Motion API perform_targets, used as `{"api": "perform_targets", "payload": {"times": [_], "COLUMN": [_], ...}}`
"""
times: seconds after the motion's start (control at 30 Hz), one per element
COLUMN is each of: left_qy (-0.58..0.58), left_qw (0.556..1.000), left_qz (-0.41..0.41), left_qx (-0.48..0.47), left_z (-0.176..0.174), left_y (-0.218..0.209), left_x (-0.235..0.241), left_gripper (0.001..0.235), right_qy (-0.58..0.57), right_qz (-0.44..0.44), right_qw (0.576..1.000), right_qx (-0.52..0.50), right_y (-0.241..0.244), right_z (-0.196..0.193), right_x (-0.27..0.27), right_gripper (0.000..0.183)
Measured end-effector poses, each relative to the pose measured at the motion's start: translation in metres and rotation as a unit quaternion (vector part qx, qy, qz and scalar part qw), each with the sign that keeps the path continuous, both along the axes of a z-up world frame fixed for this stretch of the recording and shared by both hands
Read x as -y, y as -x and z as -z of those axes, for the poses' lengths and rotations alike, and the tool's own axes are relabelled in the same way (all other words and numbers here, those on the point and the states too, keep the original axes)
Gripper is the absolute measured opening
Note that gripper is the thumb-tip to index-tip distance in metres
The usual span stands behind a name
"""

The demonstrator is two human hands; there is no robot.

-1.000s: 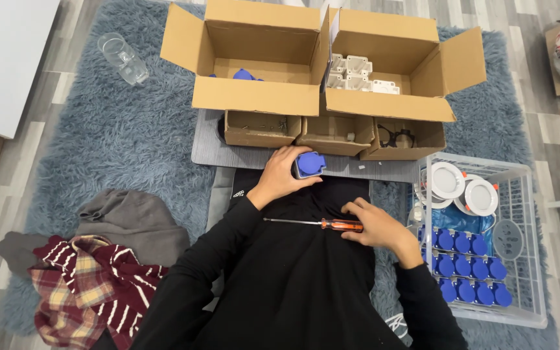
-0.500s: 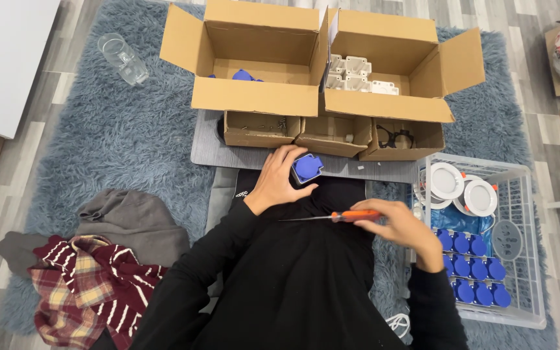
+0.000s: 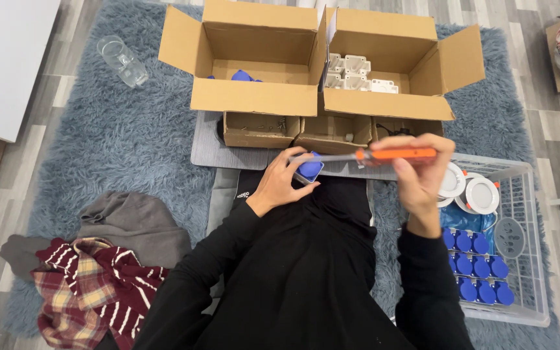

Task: Sorting and adjusting electrical components using a screwdriver

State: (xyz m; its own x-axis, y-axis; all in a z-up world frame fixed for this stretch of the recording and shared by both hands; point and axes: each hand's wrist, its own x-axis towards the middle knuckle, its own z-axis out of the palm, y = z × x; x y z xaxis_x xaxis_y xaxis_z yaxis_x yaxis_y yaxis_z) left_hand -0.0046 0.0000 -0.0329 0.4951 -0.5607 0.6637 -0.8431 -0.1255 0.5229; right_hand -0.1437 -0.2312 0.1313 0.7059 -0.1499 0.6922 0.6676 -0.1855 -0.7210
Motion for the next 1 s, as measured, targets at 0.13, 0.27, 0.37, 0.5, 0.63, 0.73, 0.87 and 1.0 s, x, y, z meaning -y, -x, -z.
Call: {"api": "perform_targets", "payload": {"times": [0.13, 0.27, 0.37, 0.5, 0.63, 0.73, 0.87, 1.0], "left_qy": [-0.001, -0.008, -0.015, 0.005, 0.049, 0.07, 0.061, 0.014], "left_qw": [1.0, 0.999, 0.998, 0.997, 0.995, 0.993, 0.989, 0.982], "left_qz": [-0.025, -0.052, -0.06, -0.056, -0.034, -0.02, -0.068, -0.142], "left_qx": [0.006, 0.009, 0.023, 0.061, 0.08, 0.096, 0.118, 0.125], "left_z": [0.001, -0.003, -0.018, -0.042, -0.07, -0.085, -0.099, -0.108], "left_y": [0.002, 0.002, 0.006, 0.013, 0.014, 0.001, -0.025, -0.046], "left_x": [0.003, 0.003, -0.002, -0.007, -0.019, -0.029, -0.04, -0.049], "left_gripper": [0.075, 0.078, 0.08, 0.075, 0.068, 0.057, 0.046, 0.043], "right_qy": [0.086, 0.176, 0.183, 0.198, 0.221, 0.225, 0.192, 0.086], "right_qz": [0.074, 0.121, 0.118, 0.109, 0.107, 0.109, 0.114, 0.09], "right_qw": [0.993, 0.976, 0.976, 0.973, 0.968, 0.967, 0.973, 0.992], "right_qx": [0.009, 0.033, -0.001, -0.047, -0.051, -0.057, -0.052, -0.013], "right_y": [-0.034, -0.063, -0.079, -0.087, -0.09, -0.091, -0.087, -0.083], "right_z": [-0.003, 0.006, 0.02, 0.032, 0.042, 0.046, 0.038, 0.033], "right_x": [-0.02, -0.038, -0.047, -0.053, -0.049, -0.045, -0.04, -0.031], "right_gripper": [0.041, 0.038, 0.037, 0.035, 0.031, 0.03, 0.031, 0.031]}}
